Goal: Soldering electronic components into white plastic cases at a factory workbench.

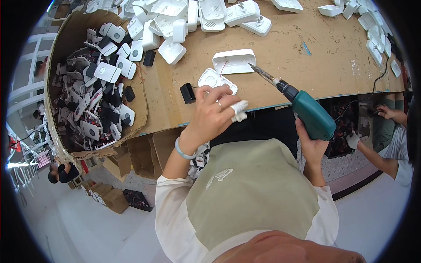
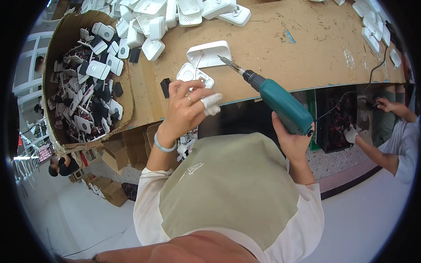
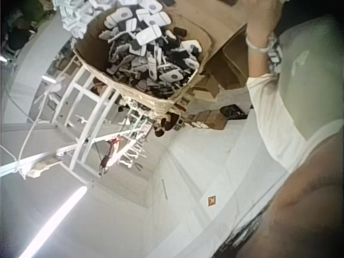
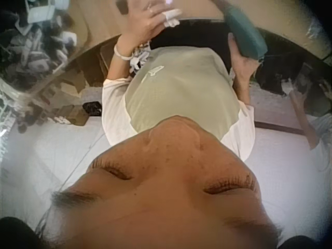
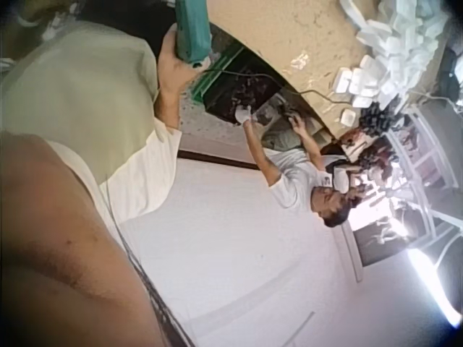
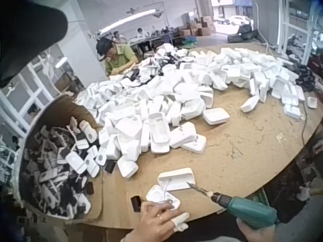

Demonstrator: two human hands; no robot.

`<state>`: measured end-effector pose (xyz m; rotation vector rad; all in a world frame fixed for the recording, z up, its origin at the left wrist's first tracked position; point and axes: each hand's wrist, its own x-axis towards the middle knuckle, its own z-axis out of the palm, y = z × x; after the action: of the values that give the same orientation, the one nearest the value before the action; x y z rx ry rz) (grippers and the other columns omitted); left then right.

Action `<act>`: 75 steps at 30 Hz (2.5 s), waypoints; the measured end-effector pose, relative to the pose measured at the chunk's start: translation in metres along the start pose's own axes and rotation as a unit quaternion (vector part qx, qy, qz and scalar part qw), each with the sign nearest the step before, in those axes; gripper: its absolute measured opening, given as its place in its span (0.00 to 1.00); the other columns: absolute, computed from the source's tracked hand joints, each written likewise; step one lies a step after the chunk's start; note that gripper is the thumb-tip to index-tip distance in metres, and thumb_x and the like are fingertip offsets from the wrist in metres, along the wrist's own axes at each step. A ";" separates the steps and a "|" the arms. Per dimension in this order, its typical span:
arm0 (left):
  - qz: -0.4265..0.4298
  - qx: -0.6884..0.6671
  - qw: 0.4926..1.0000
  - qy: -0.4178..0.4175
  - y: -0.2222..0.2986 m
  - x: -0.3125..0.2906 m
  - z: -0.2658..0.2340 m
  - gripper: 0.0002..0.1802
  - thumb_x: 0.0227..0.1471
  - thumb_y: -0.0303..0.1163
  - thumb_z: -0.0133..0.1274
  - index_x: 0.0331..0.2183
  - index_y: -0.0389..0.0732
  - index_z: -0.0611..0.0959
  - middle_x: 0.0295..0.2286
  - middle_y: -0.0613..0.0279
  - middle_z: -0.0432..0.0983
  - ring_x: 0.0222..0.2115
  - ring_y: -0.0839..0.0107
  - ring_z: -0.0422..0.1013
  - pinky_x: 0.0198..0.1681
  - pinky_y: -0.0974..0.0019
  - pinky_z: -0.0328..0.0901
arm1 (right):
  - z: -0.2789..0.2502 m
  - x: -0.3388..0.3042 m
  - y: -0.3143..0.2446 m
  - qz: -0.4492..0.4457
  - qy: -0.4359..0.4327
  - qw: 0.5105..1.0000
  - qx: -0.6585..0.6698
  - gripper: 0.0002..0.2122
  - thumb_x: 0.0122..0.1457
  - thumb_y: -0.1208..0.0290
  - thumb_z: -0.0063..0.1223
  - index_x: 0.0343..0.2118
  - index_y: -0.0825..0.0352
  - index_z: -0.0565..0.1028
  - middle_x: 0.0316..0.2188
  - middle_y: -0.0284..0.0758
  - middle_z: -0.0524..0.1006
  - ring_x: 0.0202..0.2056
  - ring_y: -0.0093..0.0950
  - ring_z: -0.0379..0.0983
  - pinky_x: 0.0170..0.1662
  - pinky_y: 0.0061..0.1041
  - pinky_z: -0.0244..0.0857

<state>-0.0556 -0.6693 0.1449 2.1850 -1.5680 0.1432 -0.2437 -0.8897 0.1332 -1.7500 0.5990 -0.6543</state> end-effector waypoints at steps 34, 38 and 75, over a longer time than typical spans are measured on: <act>-0.295 0.166 0.924 0.180 -0.010 0.050 0.029 0.09 0.42 0.28 0.63 0.31 0.45 0.89 0.42 0.65 0.79 0.46 0.61 0.67 0.47 0.54 0.53 | 0.040 0.033 0.011 -0.086 -0.116 0.988 -0.050 0.14 0.48 0.85 0.61 0.40 0.72 0.77 0.32 0.41 0.80 0.32 0.34 0.79 0.38 0.25 0.70; -0.291 0.158 0.929 0.168 -0.017 0.045 0.036 0.09 0.42 0.28 0.63 0.32 0.43 0.89 0.42 0.66 0.79 0.46 0.61 0.68 0.49 0.54 0.52 | 0.045 0.036 0.013 -0.091 -0.120 0.987 -0.049 0.15 0.48 0.84 0.61 0.41 0.70 0.78 0.31 0.41 0.80 0.32 0.34 0.79 0.37 0.25 0.70; -0.290 0.160 0.928 0.172 -0.018 0.046 0.042 0.09 0.42 0.29 0.62 0.31 0.42 0.88 0.39 0.65 0.81 0.44 0.63 0.69 0.48 0.56 0.51 | 0.043 0.039 0.007 -0.080 -0.126 0.986 -0.070 0.14 0.48 0.83 0.61 0.40 0.70 0.77 0.30 0.41 0.79 0.30 0.35 0.77 0.36 0.25 0.69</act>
<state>-0.0305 -0.7218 0.1176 2.5970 -0.7034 0.5894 -0.1865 -0.8888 0.1217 -1.9896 0.3394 -0.4985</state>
